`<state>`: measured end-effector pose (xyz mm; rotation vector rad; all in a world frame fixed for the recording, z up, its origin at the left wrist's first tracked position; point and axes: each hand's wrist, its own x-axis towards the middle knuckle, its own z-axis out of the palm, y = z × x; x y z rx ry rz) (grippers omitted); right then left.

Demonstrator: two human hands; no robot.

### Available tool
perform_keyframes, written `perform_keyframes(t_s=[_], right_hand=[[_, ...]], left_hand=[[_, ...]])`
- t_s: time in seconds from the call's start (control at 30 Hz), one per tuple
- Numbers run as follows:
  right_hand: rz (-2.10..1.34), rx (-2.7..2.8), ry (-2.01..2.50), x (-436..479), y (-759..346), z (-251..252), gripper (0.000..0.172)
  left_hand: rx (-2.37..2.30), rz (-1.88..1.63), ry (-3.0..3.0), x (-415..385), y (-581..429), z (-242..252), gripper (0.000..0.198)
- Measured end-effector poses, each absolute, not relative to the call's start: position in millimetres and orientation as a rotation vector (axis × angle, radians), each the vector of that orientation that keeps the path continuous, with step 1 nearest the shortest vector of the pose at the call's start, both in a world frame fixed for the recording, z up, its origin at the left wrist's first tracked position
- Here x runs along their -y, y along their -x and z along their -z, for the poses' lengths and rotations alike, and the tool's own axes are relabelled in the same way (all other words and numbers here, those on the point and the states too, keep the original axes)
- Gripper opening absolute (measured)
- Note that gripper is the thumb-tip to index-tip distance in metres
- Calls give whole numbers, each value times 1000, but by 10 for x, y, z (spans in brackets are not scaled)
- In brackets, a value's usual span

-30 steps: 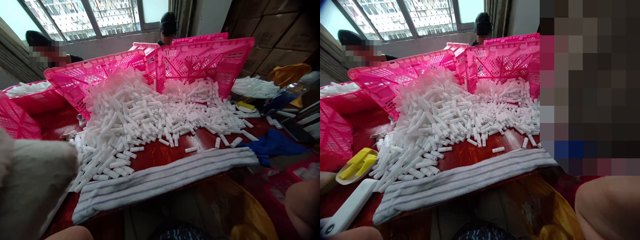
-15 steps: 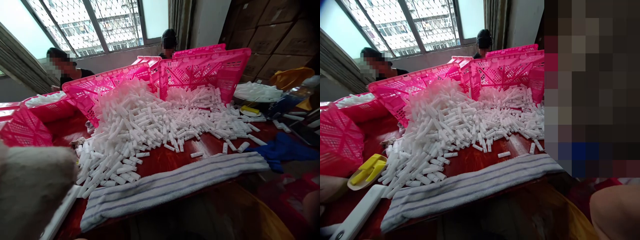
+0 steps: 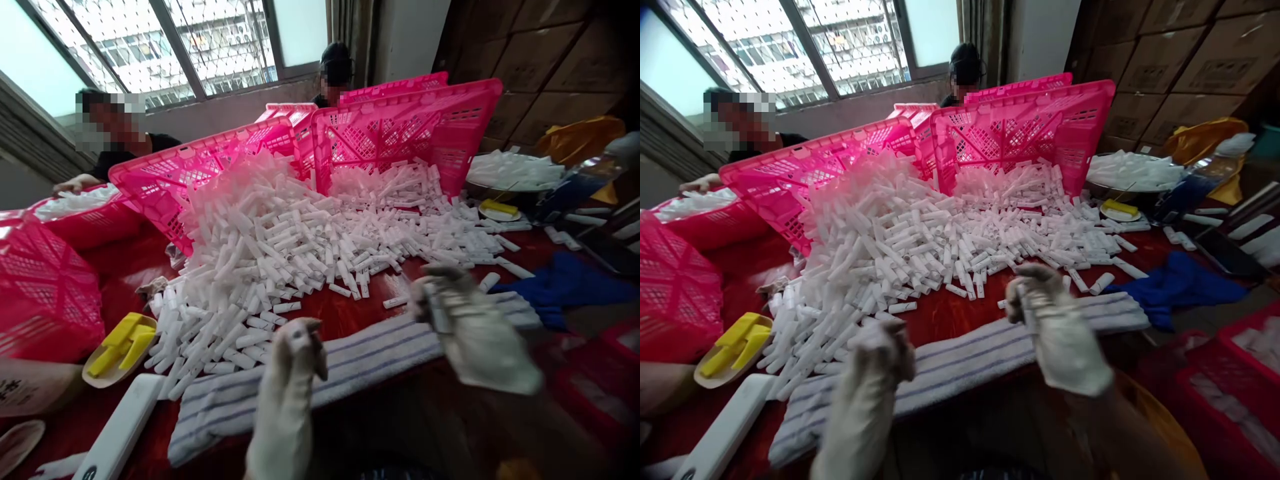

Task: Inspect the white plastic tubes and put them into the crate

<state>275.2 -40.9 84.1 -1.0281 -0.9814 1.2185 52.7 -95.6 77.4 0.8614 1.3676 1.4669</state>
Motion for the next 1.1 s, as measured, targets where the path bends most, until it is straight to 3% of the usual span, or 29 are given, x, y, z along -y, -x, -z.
perform_keyframes(t_s=[0.13,0.3,0.57,0.8,1.1], right_hand=[[-1489,738,1072,288,-2405,-415,40],[-1496,862,1014,233,-2373,-338,34],[-1274,996,1157,176,-2471,-393,42],[-1544,877,1151,156,-2576,-409,34],[-1538,948,1186,89,-2701,-392,36]], left_hand=[[-1272,-1193,-831,870,-796,-452,39],[-1310,-1175,-891,726,-875,-159,38],[-1321,-1168,-1017,612,-923,-130,38],[-1134,-1022,-966,602,-1003,-135,43],[-934,-930,-882,639,-947,-234,40]])
